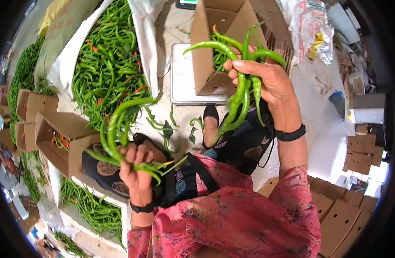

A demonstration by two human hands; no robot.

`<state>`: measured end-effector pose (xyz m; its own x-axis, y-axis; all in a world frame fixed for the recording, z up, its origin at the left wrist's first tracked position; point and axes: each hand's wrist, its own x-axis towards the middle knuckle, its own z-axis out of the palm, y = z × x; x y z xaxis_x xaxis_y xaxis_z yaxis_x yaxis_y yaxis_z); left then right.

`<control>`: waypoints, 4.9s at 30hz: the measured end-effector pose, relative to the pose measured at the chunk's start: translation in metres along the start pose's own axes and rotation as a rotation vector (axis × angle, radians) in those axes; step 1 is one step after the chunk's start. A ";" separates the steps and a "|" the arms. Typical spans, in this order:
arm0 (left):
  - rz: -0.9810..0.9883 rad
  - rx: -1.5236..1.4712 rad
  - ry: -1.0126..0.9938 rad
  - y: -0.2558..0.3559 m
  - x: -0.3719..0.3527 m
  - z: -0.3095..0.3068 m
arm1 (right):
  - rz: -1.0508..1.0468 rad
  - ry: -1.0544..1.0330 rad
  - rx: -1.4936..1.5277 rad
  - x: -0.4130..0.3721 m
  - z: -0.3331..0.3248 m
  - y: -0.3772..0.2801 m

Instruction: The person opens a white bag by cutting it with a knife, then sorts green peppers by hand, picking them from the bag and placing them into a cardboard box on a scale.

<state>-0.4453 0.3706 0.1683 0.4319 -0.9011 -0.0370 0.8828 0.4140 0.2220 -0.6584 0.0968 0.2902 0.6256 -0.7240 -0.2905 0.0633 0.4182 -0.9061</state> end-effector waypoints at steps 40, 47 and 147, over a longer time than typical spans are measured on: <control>-0.272 1.255 -0.031 -0.016 -0.009 -0.001 | 0.381 -0.367 0.283 -0.006 0.090 0.167; -0.390 0.963 0.205 -0.017 -0.009 -0.025 | 0.424 -0.146 0.364 -0.006 0.069 0.195; 0.545 1.720 0.529 0.108 -0.073 0.030 | 0.039 -0.351 -0.373 -0.026 0.138 0.161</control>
<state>-0.3873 0.4774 0.2244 0.8656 -0.4663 0.1826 -0.3326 -0.2628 0.9057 -0.5570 0.2590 0.1942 0.8493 -0.4576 -0.2634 -0.2068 0.1706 -0.9634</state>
